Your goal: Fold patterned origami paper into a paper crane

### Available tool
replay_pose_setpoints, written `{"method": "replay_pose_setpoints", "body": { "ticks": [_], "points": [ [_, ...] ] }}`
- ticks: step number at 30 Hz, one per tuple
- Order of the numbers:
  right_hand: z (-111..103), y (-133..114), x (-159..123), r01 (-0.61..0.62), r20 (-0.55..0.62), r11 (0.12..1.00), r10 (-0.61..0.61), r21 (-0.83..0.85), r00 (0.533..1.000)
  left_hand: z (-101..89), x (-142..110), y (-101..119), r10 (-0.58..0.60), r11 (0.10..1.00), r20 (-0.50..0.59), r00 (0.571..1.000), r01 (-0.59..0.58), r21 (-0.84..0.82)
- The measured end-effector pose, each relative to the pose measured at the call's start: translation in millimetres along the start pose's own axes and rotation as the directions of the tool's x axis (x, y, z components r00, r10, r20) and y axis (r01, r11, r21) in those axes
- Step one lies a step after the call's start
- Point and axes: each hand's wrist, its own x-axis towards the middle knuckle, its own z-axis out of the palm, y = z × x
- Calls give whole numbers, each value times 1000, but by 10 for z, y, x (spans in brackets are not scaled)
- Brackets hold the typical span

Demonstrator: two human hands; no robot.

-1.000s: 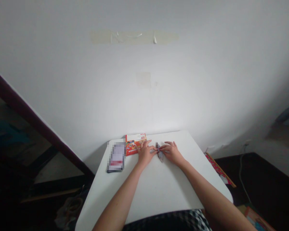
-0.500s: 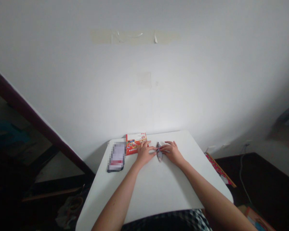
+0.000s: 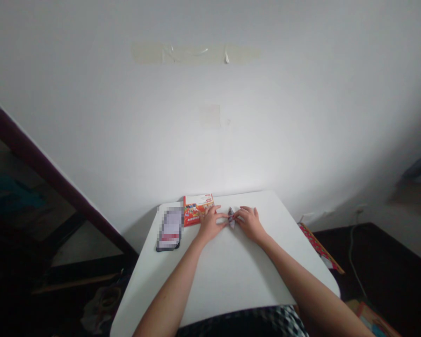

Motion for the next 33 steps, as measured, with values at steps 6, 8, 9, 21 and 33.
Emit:
{"method": "replay_pose_setpoints", "body": {
  "ticks": [6,8,9,21,33],
  "points": [
    [8,9,7,-19,-1,999,19,37,1000,-2,-23,48,22,1000,-63,998,-21,21],
    [13,19,10,-17,-7,999,17,49,1000,-3,-36,70,31,999,-79,996,-29,27],
    [16,23,12,-15,-9,998,16,54,1000,-3,-42,79,35,999,-78,996,-32,32],
    [-27,45,-10,76,-14,994,-76,78,997,11,-52,88,59,996,-116,992,-51,69],
    [22,50,48,79,-99,992,-69,96,993,97,3,98,-40,999,-127,991,44,25]
  ]
}}
